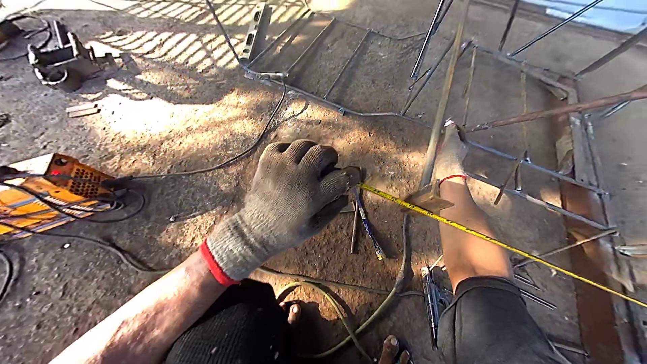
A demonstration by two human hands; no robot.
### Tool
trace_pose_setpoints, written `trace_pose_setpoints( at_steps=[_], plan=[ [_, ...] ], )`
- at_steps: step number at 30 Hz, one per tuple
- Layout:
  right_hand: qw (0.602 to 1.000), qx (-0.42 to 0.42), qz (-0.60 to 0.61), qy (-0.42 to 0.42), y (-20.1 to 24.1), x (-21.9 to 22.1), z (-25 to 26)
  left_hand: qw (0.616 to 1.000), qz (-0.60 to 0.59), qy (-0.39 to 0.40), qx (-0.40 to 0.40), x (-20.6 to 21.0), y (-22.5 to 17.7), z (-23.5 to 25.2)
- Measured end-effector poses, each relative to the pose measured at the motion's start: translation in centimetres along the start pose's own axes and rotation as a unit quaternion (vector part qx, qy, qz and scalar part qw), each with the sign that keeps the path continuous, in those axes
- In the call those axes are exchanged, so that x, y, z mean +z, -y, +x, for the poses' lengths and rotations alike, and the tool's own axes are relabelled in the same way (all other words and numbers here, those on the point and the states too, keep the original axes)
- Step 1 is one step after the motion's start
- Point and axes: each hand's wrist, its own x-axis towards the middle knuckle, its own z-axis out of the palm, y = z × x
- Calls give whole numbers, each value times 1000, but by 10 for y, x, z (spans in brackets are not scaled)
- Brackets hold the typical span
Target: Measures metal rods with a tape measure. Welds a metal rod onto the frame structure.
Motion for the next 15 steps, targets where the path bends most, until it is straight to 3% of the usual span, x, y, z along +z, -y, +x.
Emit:
trace_pose_setpoints(
  at_steps=[2,9,15],
  plan=[
    [999,-29,21,10,-2,6,16,1000,0,-2,1,1,1,0],
    [983,65,-18,172,18,-1,44,1000,-2,-2,2,0,1,0],
    [981,65,21,183,24,3,45,1000,-4,-10,1,0,1,-1]
  ],
)
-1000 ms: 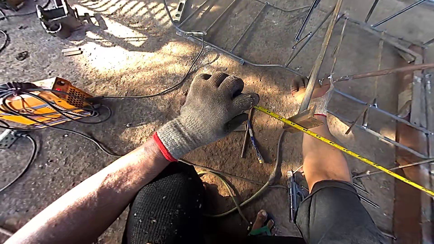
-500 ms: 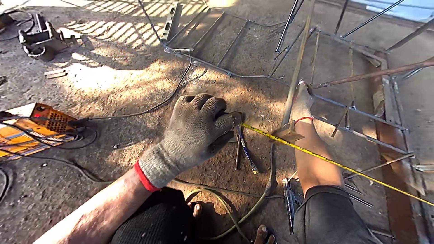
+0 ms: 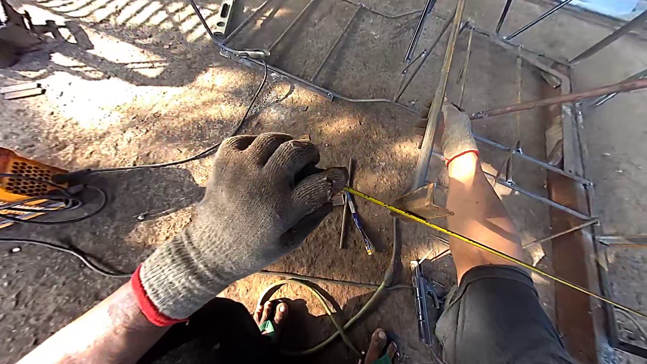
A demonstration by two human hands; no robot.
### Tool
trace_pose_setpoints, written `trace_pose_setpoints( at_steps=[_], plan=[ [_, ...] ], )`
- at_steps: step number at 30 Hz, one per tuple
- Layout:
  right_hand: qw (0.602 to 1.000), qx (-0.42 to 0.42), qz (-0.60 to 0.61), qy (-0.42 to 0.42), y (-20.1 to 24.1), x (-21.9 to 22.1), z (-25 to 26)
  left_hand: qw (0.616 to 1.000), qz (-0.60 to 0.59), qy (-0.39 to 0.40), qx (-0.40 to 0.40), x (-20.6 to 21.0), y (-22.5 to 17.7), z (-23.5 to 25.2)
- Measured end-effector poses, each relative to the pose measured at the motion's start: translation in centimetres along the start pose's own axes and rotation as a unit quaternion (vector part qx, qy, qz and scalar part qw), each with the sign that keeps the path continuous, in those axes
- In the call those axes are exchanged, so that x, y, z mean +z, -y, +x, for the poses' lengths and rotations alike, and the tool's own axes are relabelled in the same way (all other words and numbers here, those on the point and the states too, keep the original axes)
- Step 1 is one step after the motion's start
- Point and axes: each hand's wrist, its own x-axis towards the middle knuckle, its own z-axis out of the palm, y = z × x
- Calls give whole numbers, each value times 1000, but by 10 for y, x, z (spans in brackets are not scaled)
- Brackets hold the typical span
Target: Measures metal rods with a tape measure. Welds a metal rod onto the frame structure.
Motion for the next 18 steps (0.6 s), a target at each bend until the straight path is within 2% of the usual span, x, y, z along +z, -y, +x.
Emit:
trace_pose_setpoints(
  at_steps=[18],
  plan=[
    [1000,14,16,6,3,-1,3,1000,2,-7,-4,3,1,2]
  ],
)
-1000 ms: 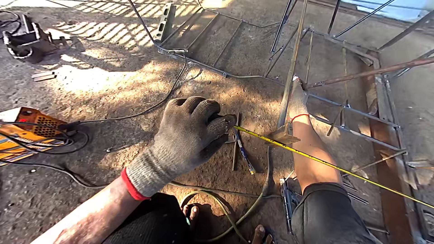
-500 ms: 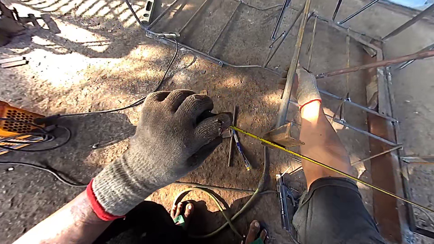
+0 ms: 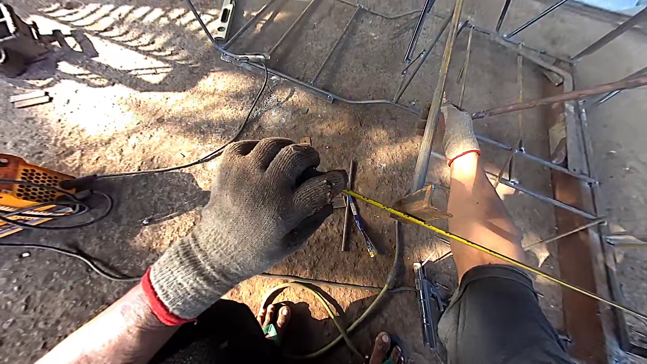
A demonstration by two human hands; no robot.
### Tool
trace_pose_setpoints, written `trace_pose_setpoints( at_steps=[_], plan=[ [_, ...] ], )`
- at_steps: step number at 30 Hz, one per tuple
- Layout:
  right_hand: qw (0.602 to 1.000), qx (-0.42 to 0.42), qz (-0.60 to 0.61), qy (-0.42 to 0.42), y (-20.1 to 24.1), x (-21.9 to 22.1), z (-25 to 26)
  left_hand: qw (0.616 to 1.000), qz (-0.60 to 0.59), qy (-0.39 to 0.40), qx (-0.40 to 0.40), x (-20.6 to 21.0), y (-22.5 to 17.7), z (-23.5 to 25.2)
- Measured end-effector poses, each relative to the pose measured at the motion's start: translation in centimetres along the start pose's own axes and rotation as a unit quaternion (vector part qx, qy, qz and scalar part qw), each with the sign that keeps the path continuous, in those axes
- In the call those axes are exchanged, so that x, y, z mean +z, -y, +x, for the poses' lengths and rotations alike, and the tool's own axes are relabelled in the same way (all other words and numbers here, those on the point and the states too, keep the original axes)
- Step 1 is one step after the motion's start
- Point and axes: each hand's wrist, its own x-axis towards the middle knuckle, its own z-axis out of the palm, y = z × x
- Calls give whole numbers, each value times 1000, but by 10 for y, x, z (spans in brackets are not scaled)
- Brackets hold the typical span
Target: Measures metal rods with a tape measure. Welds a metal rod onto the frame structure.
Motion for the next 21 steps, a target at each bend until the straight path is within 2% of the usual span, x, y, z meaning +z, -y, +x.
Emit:
trace_pose_setpoints(
  at_steps=[5,21],
  plan=[
    [999,-1,1,-32,0,3,3,1000,1,1,0,-1,-1,0],
    [1000,-7,22,-14,-8,-2,8,1000,3,5,7,-2,-1,-1]
  ],
)
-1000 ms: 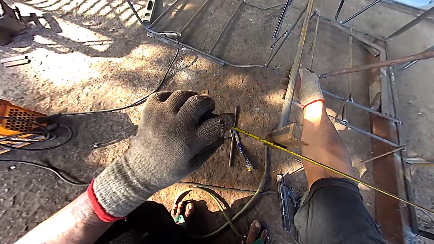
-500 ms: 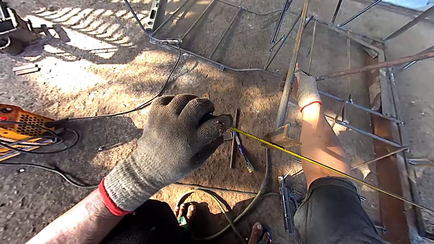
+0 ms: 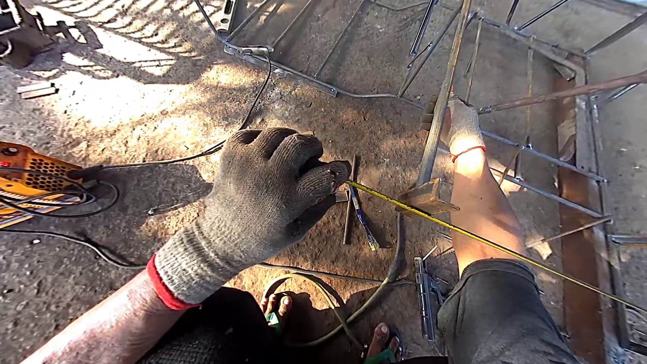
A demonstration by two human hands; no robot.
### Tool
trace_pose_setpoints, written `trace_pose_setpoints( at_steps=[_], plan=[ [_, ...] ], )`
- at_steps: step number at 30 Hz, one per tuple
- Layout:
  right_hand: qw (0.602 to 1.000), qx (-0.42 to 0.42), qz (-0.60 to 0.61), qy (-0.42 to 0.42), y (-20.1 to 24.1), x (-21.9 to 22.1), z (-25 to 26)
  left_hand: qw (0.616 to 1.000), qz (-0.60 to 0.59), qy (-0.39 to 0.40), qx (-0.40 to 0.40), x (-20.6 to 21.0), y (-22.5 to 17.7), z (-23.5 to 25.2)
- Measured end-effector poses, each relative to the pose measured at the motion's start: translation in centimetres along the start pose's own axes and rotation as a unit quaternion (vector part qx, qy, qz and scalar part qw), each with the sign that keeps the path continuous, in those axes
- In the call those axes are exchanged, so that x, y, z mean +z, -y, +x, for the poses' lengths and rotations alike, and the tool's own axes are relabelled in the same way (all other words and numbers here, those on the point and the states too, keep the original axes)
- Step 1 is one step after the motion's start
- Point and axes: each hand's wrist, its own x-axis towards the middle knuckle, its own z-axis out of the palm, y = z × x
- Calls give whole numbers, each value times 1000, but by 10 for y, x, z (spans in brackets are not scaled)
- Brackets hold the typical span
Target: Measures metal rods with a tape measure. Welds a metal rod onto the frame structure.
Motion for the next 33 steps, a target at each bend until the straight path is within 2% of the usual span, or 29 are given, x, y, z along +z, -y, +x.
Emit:
trace_pose_setpoints(
  at_steps=[33],
  plan=[
    [999,-25,-21,1,5,6,-14,1000,-7,6,-5,-1,1,0]
  ],
)
